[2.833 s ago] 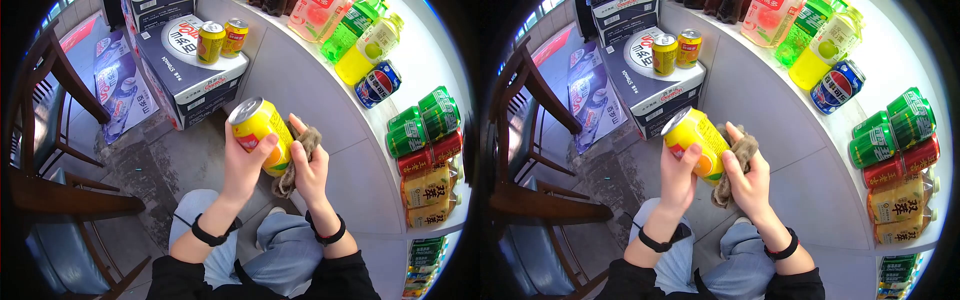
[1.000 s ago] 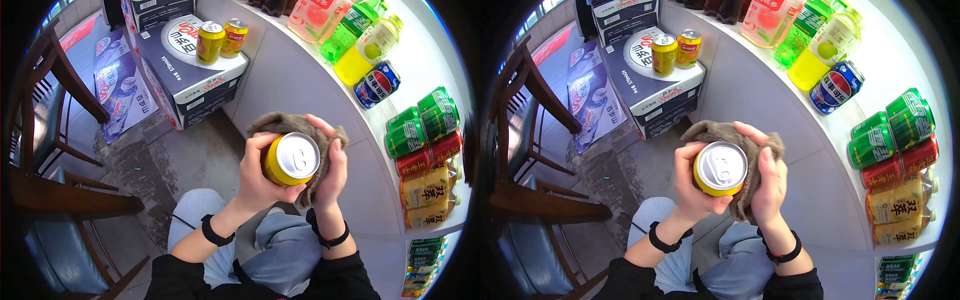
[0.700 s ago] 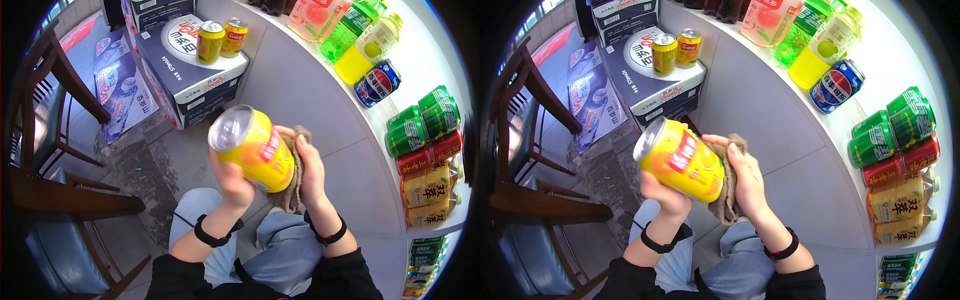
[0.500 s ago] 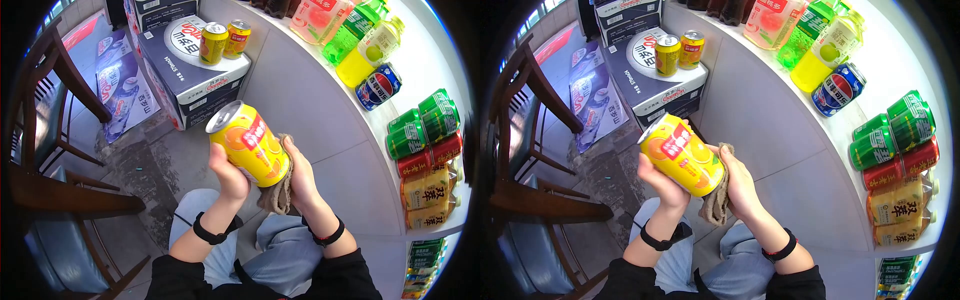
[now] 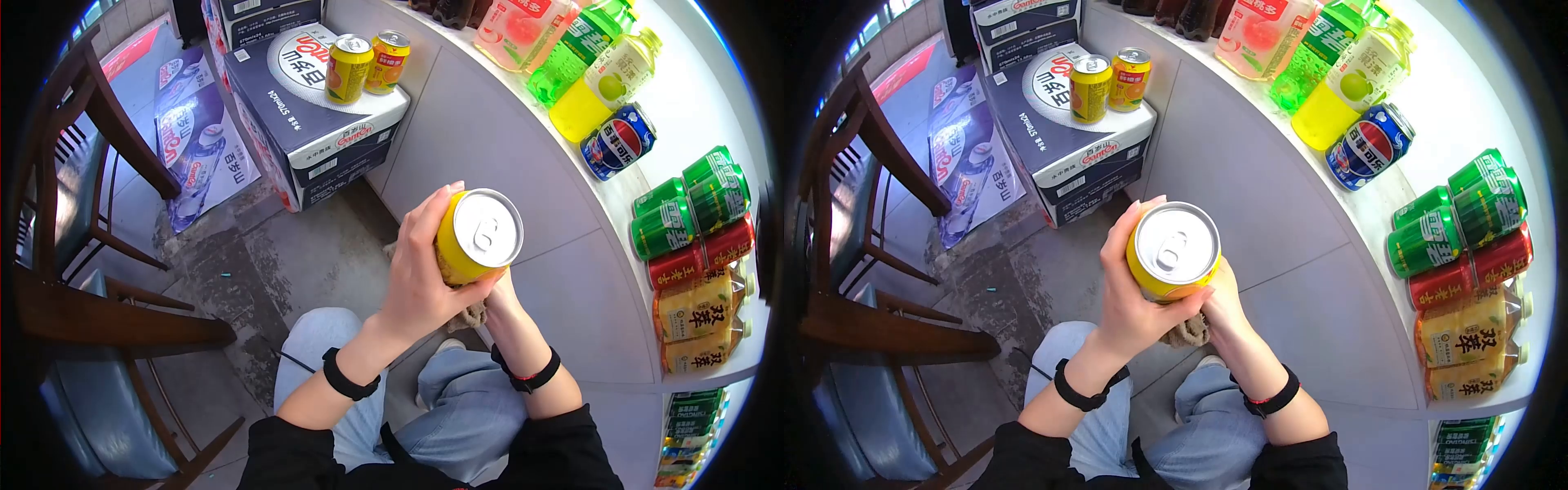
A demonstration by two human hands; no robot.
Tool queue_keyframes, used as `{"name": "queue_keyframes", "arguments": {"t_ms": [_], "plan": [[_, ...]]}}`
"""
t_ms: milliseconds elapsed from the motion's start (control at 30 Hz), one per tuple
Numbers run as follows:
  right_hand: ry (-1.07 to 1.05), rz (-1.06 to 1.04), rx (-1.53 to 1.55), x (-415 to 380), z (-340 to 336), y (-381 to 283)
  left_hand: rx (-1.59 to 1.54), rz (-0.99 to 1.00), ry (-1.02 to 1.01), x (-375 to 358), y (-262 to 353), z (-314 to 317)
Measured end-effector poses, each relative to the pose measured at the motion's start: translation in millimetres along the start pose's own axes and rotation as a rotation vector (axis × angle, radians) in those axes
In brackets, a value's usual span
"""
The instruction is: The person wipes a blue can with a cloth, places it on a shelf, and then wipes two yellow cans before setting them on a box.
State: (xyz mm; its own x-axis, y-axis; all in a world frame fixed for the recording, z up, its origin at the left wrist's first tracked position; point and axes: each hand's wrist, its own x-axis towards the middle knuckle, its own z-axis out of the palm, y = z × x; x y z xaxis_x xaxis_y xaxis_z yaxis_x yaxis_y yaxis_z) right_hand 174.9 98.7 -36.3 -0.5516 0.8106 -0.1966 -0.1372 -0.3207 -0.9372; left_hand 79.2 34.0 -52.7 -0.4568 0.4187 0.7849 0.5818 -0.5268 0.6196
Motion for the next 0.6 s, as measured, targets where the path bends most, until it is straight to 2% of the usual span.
{"name": "queue_keyframes", "arguments": {"t_ms": [67,167,267,333,367,400,433,467,533,600], "plan": [[-0.082,-0.102,-0.264,0.7,0.1,-4.6,0.054,0.057,-0.024,1.6,-5.0,-3.5],[-0.133,-0.168,-0.206,2.3,-1.9,-1.9,0.057,0.115,-0.057,6.5,-2.1,-6.9],[-0.108,-0.175,-0.161,1.3,6.3,-9.4,-0.01,0.05,-0.032,6.4,1.0,-6.0],[-0.059,-0.144,-0.143,1.4,7.6,-14.9,-0.18,-0.152,0.22,6.8,4.7,-5.0],[-0.1,-0.265,-0.327,2.1,3.2,-18.6,-0.539,-0.418,0.248,4.9,5.6,-6.1],[-0.14,-0.386,-0.511,2.5,1.4,-22.6,-0.678,-0.552,0.255,8.6,6.2,-11.6],[-0.102,-0.482,-0.575,-0.5,2.5,-28.8,-0.705,-0.598,0.294,9.9,0.4,-13.2],[-0.073,-0.422,-0.496,-7.7,2.8,-36.2,-0.731,-0.644,0.333,9.0,-5.9,-13.6],[0.003,-0.577,-0.358,-8.2,4.9,-35.4,-0.727,-0.68,0.349,5.2,-12.6,-15.1],[-0.166,-0.686,-0.408,-18.7,8.3,-36.5,-0.724,-0.718,0.365,4.5,-12.9,-14.4]]}}
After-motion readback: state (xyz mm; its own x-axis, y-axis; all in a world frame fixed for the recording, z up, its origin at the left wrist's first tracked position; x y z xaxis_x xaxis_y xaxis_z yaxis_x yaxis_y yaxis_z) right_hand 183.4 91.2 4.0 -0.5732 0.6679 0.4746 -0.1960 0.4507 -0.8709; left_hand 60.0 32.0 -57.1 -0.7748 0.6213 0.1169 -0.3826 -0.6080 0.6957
